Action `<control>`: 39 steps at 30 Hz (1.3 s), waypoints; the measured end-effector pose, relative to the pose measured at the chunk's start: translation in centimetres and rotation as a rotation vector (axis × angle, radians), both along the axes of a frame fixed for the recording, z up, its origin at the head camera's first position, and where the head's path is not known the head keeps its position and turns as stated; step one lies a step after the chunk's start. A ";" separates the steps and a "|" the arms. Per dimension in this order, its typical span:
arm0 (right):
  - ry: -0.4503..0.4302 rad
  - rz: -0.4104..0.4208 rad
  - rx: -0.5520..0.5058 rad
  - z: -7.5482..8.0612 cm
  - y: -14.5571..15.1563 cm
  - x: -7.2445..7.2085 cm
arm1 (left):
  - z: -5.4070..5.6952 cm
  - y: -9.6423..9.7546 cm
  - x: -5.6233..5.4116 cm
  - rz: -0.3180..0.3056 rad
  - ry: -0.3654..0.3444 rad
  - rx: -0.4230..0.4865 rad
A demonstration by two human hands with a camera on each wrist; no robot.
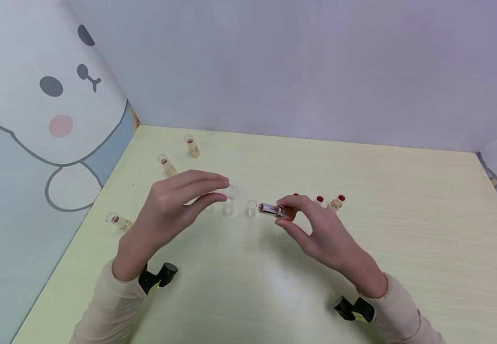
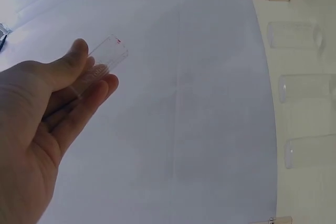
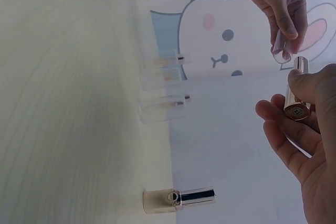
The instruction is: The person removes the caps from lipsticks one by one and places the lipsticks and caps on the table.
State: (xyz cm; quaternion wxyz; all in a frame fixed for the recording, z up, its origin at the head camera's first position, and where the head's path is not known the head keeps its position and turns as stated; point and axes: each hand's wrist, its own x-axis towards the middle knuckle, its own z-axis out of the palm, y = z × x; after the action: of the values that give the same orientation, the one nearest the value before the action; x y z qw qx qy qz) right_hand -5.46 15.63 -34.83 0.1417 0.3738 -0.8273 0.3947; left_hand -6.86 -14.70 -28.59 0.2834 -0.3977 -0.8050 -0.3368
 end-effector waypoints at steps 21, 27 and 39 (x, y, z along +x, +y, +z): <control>0.026 0.155 -0.031 -0.5 -0.5 -0.6 | -0.8 -3.2 -1.4 0.250 -0.074 -0.354; -0.011 0.118 0.020 -0.8 -0.4 -0.4 | -1.6 -3.9 -2.4 0.267 -0.191 -0.409; 0.020 0.111 0.014 -0.9 -0.7 -0.6 | -3.3 -5.1 -4.0 0.323 -0.405 -0.543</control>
State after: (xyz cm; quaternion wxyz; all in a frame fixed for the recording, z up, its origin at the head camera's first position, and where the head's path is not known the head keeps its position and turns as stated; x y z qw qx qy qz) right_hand -6.03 14.89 -35.76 0.1252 0.4239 -0.8066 0.3925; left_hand -10.84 -19.76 -31.89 0.0524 -0.2515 -0.9571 -0.1339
